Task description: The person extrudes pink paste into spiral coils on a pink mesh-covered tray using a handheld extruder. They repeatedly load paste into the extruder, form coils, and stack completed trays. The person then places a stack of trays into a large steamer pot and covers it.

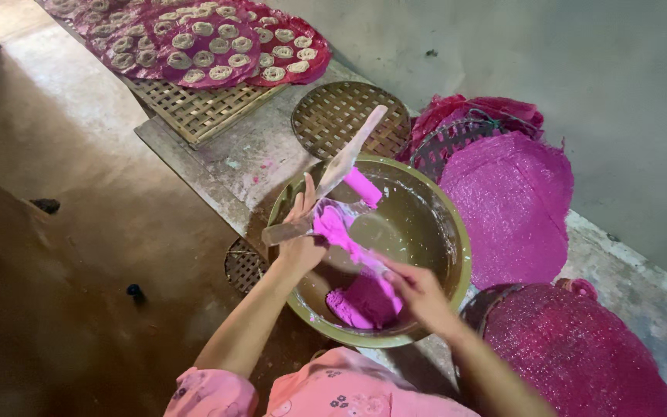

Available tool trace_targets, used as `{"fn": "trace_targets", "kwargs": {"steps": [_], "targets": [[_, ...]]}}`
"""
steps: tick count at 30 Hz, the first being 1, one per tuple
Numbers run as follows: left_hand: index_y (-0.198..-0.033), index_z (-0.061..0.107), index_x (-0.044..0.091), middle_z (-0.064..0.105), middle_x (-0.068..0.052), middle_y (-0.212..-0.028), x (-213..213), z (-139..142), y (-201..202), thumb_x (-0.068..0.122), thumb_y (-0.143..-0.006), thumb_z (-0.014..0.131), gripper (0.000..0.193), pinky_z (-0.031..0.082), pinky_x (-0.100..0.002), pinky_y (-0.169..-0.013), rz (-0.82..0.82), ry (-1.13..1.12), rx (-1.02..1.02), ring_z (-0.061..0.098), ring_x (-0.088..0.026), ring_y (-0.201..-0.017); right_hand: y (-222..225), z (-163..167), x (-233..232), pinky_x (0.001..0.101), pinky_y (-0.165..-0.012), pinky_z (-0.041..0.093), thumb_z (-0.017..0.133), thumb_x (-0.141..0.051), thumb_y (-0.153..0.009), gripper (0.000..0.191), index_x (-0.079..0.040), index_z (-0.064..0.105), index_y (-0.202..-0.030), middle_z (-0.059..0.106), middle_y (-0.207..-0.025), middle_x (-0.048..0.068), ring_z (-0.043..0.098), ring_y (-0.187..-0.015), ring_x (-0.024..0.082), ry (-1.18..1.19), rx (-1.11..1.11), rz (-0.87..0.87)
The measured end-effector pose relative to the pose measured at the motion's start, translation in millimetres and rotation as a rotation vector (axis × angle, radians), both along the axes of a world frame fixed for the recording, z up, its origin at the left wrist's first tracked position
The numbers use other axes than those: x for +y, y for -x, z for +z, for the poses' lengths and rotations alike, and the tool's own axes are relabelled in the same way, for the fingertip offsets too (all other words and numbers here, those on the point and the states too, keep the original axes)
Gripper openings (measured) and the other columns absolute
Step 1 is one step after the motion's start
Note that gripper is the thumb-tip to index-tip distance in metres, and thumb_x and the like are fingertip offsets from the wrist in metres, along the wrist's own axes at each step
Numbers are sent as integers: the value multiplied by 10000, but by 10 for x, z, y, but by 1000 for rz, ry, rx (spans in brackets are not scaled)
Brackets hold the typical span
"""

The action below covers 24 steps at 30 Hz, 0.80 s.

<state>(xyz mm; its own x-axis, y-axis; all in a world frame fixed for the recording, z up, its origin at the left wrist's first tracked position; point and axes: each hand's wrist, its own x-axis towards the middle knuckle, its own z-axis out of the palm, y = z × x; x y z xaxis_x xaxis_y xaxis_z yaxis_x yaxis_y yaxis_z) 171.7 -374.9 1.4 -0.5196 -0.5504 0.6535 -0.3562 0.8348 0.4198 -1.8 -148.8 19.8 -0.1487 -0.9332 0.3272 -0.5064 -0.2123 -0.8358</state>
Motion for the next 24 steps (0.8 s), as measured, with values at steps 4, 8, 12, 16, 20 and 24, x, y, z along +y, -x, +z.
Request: {"fn": "trace_targets", "kwargs": {"steps": [4,8,12,16,20,24], "targets": [[-1606,282,-4,648,-142,-1067,1,-69,-78,293,-1010,601,738,575,-366,-654,2,-90,-134,649,-221,-804,555,706,-18,361,-488,400,604,-373,-989,397,-212,721,-1333,578,-566,51,474,-496,149,-760,71,-129],[-1581,342,23,650,-101,-1027,282,-113,29,254,-930,641,752,572,-375,-679,-142,-211,-286,639,-207,-790,442,1087,-327,370,-550,465,621,-424,-960,375,-139,805,-1119,660,-640,60,591,-562,179,-726,459,52],[-1180,618,320,673,-119,-1285,476,-188,20,370,-889,778,335,511,-407,-886,-310,205,-41,665,-304,-1059,-189,1019,-435,434,-640,524,616,-298,-942,221,-112,691,-1035,680,-758,95,637,-679,282,-658,1062,62],[-1254,689,132,734,-81,-1226,467,-228,-221,255,-870,737,407,542,-385,-1053,-581,-808,-95,695,-236,-1140,-364,1277,-233,411,-593,560,651,-161,-768,308,-65,647,-1061,675,-856,102,693,-693,266,-75,1295,218],[-1303,639,165,740,-61,-1246,275,-69,-364,300,-841,811,511,549,-344,-1064,-406,-821,-149,705,-176,-1157,-224,1867,-38,425,-497,545,662,-171,-793,320,-149,662,-1112,662,-846,73,697,-636,268,-363,1267,103],[-1400,614,124,609,-130,-1420,317,119,-294,248,-799,882,669,394,-457,-1041,-456,-256,-259,551,-329,-1240,-348,1890,-256,415,-485,547,659,-156,-826,474,-130,593,-1294,665,-909,68,705,-635,267,-522,1329,135]]}}
